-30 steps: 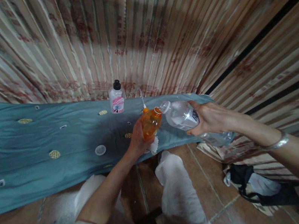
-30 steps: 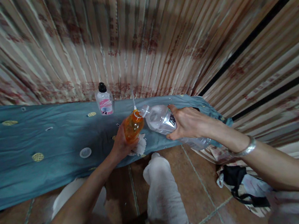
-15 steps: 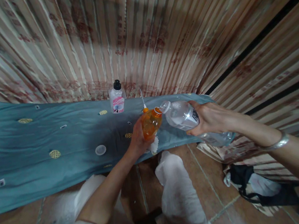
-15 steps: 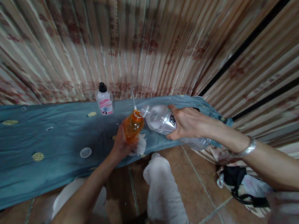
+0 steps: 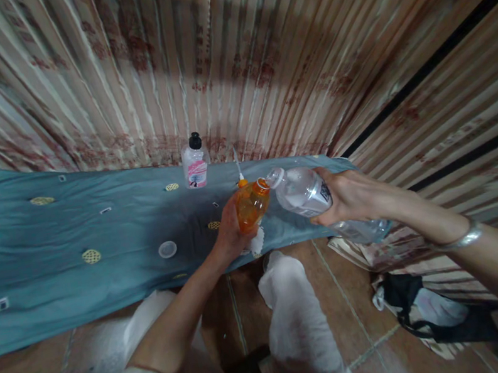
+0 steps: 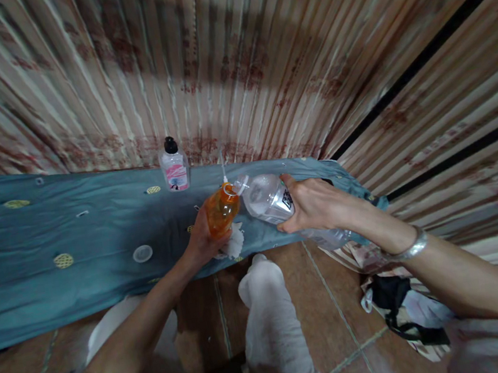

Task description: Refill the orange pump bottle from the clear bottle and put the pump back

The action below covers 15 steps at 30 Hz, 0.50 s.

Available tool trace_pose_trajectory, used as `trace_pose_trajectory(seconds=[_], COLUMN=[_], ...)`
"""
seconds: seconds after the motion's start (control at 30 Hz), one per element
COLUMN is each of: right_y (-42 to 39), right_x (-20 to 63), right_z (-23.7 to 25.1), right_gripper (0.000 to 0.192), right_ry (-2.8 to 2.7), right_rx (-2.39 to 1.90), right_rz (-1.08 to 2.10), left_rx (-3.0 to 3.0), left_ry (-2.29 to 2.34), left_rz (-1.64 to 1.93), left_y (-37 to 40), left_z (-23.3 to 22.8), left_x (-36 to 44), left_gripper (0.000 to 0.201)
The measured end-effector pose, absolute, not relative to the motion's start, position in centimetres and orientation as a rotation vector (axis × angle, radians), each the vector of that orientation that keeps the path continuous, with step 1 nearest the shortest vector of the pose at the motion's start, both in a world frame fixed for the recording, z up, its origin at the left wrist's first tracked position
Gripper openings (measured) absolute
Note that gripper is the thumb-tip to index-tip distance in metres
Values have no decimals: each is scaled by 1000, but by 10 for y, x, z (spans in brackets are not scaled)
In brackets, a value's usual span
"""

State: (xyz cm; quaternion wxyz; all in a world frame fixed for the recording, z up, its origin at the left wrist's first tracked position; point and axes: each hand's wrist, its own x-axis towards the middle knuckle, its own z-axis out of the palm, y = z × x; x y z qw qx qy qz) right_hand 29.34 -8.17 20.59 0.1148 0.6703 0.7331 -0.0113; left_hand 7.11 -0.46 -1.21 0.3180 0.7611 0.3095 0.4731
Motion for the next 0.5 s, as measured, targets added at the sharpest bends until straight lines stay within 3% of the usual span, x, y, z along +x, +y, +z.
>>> trace_pose_trajectory(seconds=[0.5], right_y=[-82], right_x=[293], right_z=[207], right_gripper=[68], right_ry=[2140], right_rx=[1966], right_rz=[-27], left_rx=[2016], left_ry=[786], left_rz=[1273], left_y=[-2], left_z=[-21], left_x=[71], left_gripper=[83])
